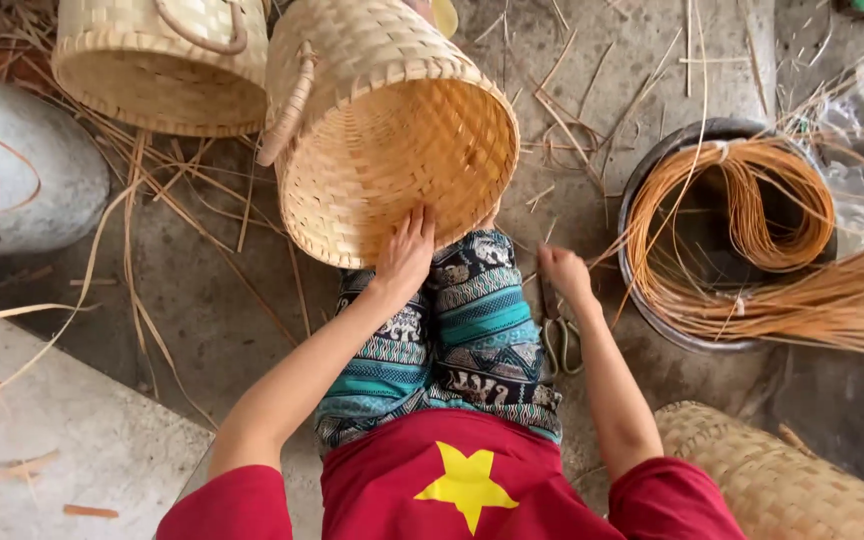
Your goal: The person weaves thin wooden strips into a basket by hand, using shears to trim excess material. They work on different sections of the basket, including the rim, base, and attaching a handle.
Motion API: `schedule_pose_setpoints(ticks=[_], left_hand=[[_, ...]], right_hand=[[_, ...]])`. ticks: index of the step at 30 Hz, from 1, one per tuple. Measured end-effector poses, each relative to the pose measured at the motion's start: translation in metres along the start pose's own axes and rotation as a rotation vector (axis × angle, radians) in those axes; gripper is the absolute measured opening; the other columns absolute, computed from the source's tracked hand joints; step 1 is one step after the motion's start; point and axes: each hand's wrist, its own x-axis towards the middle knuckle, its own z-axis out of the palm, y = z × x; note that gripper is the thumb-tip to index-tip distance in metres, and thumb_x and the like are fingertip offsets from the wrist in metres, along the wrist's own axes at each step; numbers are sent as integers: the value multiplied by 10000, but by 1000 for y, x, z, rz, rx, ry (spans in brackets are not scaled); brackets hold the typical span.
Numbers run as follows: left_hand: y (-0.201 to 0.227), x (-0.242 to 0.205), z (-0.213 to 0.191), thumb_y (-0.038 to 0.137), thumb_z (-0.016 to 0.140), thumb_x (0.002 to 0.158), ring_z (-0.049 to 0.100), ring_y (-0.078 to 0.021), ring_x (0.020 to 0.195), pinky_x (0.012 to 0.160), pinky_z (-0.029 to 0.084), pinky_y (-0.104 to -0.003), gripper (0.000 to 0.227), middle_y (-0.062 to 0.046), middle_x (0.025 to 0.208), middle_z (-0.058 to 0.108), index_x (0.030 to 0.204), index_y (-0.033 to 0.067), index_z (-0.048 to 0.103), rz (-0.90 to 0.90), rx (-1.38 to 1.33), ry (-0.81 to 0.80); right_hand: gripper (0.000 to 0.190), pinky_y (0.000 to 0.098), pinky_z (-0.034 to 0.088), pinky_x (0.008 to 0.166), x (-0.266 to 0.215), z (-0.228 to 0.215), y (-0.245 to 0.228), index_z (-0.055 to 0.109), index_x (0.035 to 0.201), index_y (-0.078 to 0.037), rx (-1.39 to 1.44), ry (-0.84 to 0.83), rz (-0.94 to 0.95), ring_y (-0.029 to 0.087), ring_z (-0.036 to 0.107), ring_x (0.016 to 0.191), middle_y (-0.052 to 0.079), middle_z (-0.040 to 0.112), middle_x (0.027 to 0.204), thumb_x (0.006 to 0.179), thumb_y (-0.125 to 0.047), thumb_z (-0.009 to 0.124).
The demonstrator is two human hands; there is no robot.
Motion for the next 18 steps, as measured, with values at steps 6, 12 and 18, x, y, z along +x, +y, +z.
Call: schedule_pose_setpoints(ticks=[6,12,18], left_hand=[[9,2,-17,-35,482,939,456,-384,1380,1123,407,-551,624,-291,1575,348,1534,-83,300,-43,26,-99],[15,-4,-11,-12,492,944,436,-388,1399,1089,427,-531,591,-288,1560,362,1502,-101,319,-30,44,-25],[17,-6,-8,12,495,910,425,-347,1394,1068,444,-489,630,-253,1550,384,1514,-55,327,-16,216,-35]], right_hand=[[229,416,576,690,-39,-79,-189,731,1088,-58,48,195,-221,326,741,776,174,739,879,1013,-264,666],[354,439,584,668,32,-28,-258,614,1328,-38,-86,160,-487,349,733,802,179,750,1039,1007,-188,626],[209,434,574,660,68,3,-285,659,1165,-105,-157,-78,-559,314,735,770,132,765,1012,1020,-243,599]])
